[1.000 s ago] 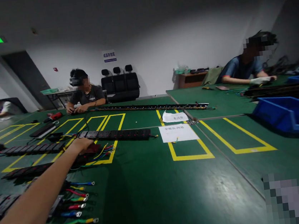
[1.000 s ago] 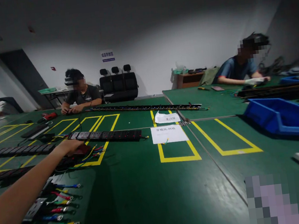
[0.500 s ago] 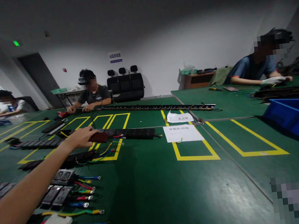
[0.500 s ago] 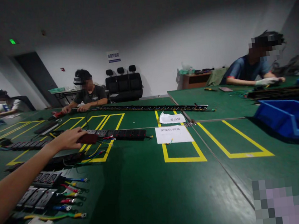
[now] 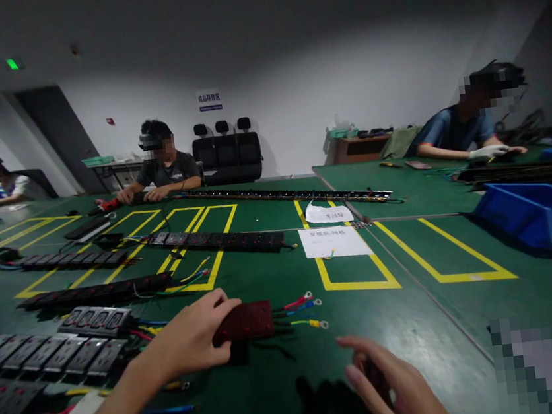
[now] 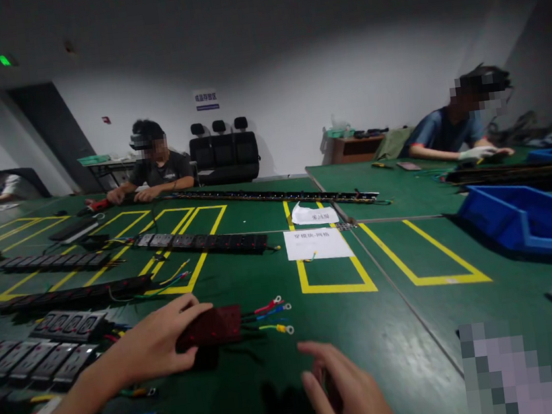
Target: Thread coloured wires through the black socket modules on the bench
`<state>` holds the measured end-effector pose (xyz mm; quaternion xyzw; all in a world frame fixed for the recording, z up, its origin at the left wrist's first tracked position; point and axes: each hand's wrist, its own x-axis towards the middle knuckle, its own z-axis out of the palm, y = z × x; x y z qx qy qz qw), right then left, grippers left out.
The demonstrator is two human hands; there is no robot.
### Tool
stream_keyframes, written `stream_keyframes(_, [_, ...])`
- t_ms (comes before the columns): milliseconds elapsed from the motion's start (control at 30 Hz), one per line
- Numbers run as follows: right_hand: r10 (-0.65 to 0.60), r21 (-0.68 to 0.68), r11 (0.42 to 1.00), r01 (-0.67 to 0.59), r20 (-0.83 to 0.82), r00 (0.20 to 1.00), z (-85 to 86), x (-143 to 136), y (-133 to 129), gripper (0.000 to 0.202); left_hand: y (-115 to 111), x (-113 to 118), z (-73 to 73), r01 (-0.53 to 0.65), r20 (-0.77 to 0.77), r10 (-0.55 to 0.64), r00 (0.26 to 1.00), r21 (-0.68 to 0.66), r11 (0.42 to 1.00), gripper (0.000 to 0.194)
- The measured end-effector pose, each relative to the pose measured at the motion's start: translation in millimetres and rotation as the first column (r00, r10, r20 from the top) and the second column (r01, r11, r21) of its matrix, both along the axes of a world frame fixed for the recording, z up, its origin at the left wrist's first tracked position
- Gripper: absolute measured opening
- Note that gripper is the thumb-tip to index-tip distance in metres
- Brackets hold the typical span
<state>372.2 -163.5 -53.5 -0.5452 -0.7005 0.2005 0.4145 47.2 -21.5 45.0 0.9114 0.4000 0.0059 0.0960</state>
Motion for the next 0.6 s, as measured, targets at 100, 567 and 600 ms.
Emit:
stream_keyframes(100, [-0.107,0.095,0.99,0.106,0.01,0.994,12.8,-3.5,38.0,0.031,-3.6,14.8,-19.7,-0.011,0.008,0.011,1.0,-0.003,1.0,0.064])
stream_keyframes(567, [-0.136,0.221,0.974,0.042,0.432,0.891,-34.5,-18.7,87.4,0.055,-3.1,13.0,-81.6,-0.05,0.163,-0.001,0.987,0.305,0.951,0.071])
stream_keyframes(600, [-0.126,0.215,0.976,0.03,0.449,0.885,-34.7,-18.8,87.0,0.057,-4.6,13.6,-84.1,-0.035,0.169,-0.019,0.985,0.315,0.948,0.07])
